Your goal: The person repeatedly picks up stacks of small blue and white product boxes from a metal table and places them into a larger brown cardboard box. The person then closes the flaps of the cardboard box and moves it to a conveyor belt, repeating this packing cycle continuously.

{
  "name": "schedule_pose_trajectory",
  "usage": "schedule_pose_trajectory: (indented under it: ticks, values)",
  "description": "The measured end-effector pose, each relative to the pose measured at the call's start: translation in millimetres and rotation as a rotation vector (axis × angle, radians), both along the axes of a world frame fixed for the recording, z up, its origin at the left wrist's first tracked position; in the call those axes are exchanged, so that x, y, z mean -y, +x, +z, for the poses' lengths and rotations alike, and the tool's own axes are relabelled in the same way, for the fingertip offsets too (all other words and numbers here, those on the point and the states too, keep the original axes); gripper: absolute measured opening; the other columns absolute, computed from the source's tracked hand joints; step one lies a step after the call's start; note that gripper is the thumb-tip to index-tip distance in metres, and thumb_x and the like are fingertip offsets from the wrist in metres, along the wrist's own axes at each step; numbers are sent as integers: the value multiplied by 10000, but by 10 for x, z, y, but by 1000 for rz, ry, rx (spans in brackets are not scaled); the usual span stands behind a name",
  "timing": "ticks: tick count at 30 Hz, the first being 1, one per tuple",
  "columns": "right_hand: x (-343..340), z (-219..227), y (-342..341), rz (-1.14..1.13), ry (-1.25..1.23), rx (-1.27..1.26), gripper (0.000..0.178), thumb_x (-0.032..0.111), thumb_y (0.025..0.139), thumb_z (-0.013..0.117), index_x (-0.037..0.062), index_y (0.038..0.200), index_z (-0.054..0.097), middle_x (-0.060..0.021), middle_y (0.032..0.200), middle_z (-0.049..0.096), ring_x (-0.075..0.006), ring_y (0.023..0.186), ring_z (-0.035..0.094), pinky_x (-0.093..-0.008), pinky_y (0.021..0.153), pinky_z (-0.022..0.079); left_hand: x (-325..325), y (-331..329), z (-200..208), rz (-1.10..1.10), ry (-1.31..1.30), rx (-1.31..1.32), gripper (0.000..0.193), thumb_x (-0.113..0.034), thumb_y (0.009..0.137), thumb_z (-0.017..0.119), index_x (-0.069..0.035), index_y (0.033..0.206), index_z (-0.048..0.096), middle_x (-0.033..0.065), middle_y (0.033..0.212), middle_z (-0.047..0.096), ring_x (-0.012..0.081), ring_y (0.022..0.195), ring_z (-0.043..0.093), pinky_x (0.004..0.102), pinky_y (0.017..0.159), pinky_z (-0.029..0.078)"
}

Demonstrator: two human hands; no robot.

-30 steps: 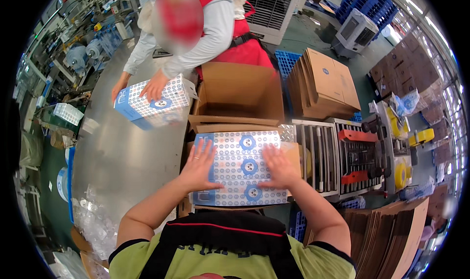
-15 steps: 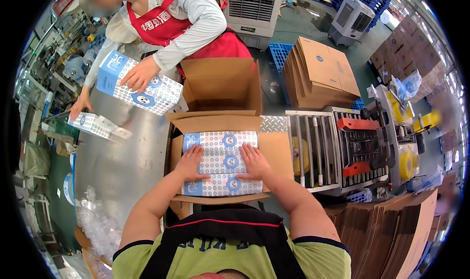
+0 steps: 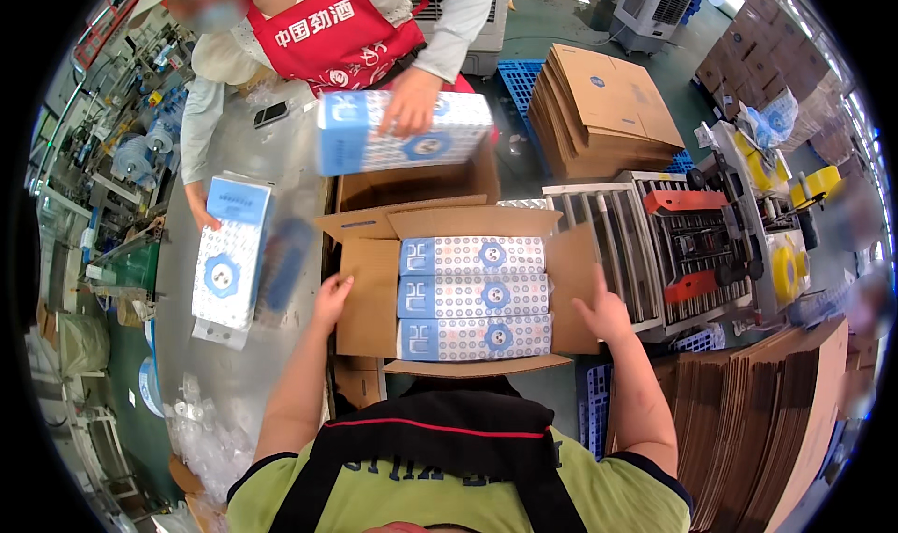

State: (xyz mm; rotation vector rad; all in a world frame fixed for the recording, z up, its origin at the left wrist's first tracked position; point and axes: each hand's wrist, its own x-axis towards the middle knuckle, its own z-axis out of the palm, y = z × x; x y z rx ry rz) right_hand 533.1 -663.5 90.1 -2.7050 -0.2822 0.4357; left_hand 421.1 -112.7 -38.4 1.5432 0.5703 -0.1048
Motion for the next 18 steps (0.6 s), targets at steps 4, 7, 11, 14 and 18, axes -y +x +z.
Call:
schedule_pose_trajectory:
  ticks: [4,7,11,14,18]
  values:
    - [-1108,105,15,321,-126,-337,930,429,930,572,-34,1504,6,-337,1096,632,-461,1053,615,-478,942,474,1201,21,1593,-858,369,306,831,-403,806,766,-13,1428,376,258,1354,504,330,1268,500,450,1016,437]
    - [-1476,-415,58,425,-143,-428,853,440,943,545,-66,1486,125,-353,1255,548,-442,1190,545,-460,1022,422,1687,-58,1321,-1377,695,-5,1140,-436,666,842,-26,1520,208,293,1555,198,449,1405,295,474,1122,334]
    - [-1714,-62,356,516,-141,-27,731,331,896,625,-52,1436,312,-256,1280,567,-425,1213,523,-459,1055,395,1429,541,880,-1002,660,-81,1217,-429,672,857,-23,1535,102,263,1584,144,438,1424,269,424,1145,305]
    - [-1793,354,663,270,128,486,667,269,876,647,-32,1409,381,-199,1294,549,-400,1199,513,-496,1093,344,1399,192,528,-379,948,-27,1224,-401,692,849,-23,1541,52,256,1565,228,392,1426,298,400,1147,297]
    - [-1494,-321,318,276,-73,779,628,273,843,667,14,1371,446,-172,1244,539,-333,1150,520,-512,1112,318,1237,51,-141,-135,473,154,1106,-395,813,756,-28,1546,14,241,1559,255,370,1430,301,388,1150,279]
